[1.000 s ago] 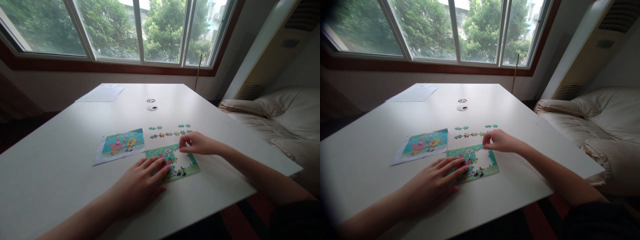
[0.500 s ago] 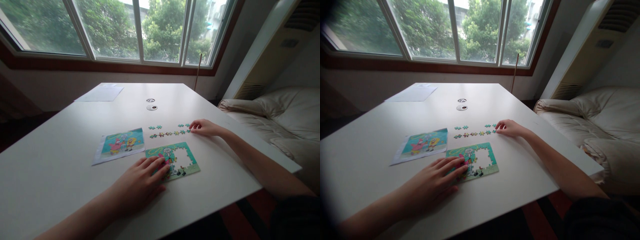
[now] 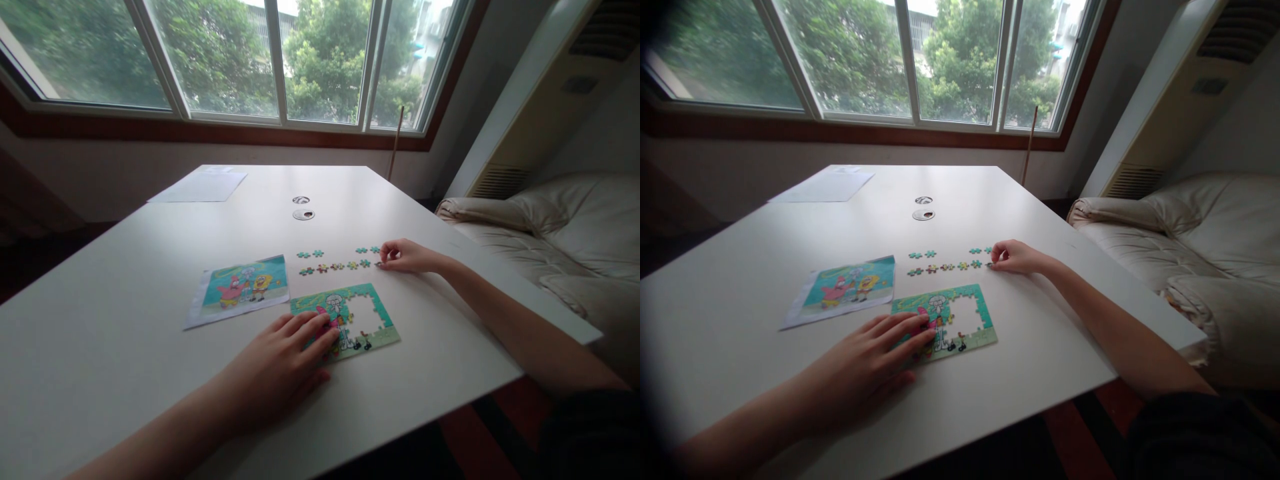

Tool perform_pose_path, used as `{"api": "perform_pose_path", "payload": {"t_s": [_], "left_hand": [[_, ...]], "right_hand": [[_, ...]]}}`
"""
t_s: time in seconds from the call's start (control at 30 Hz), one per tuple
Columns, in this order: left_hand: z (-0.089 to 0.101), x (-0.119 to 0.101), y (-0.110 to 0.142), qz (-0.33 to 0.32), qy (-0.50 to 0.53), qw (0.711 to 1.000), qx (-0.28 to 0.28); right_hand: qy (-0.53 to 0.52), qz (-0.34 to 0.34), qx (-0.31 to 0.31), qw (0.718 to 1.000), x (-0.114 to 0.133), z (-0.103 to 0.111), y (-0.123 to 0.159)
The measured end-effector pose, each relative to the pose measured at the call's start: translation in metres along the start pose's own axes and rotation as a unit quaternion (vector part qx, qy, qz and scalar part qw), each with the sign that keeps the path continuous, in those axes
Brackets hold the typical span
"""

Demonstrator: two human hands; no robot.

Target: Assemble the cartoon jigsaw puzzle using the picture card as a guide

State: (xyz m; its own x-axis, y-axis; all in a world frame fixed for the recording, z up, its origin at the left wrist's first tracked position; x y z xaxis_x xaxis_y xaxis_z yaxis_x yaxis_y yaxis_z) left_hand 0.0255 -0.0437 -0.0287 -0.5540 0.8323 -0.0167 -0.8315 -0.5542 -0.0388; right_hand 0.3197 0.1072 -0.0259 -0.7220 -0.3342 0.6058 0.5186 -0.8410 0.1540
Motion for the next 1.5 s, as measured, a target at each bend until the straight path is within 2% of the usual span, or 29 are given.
{"api": "perform_pose_path", "payload": {"t_s": [0.1,0.2,0.4,0.5,0.63,1.1,1.37,1.5], "left_hand": [[0.000,0.000,0.000,0.000,0.001,1.000,0.002],[0.000,0.000,-0.001,0.001,-0.001,1.000,0.006],[0.000,0.000,-0.001,0.001,-0.005,1.000,0.014],[-0.001,0.001,-0.001,-0.001,-0.008,1.000,0.011],[-0.003,0.001,-0.001,-0.003,-0.011,1.000,0.003],[-0.002,0.001,0.000,-0.003,-0.008,1.000,0.008],[-0.003,0.001,-0.001,-0.005,-0.006,1.000,-0.008],[-0.004,0.002,0.000,-0.006,-0.008,1.000,-0.006]], "right_hand": [[-0.004,0.028,-0.011,1.000,0.005,-0.001,0.001],[-0.054,0.060,-0.010,0.997,0.017,-0.005,0.004],[-0.181,0.133,0.102,0.969,0.061,-0.029,0.021],[-0.174,0.148,0.157,0.961,0.080,-0.043,0.031],[-0.151,0.136,0.185,0.962,0.091,-0.056,0.037],[-0.042,0.147,0.074,0.986,0.096,-0.066,0.037],[0.050,0.188,0.020,0.981,0.097,-0.068,0.035],[0.059,0.190,0.021,0.980,0.096,-0.066,0.034]]}}
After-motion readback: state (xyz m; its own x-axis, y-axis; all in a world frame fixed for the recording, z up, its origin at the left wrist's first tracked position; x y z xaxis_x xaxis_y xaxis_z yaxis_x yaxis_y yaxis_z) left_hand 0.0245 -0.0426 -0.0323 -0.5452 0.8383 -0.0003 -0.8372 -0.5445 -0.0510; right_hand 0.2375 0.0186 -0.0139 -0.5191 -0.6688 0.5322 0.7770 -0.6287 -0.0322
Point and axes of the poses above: each hand's wrist, its own y-axis away from the middle knuckle, its own z-axis out of the back of the hand, x = y × z, the point moved 1 cm from there along -y, towards the middle knuckle, and after that the axes turned 5 degrees about x, right-handed, at the moved point
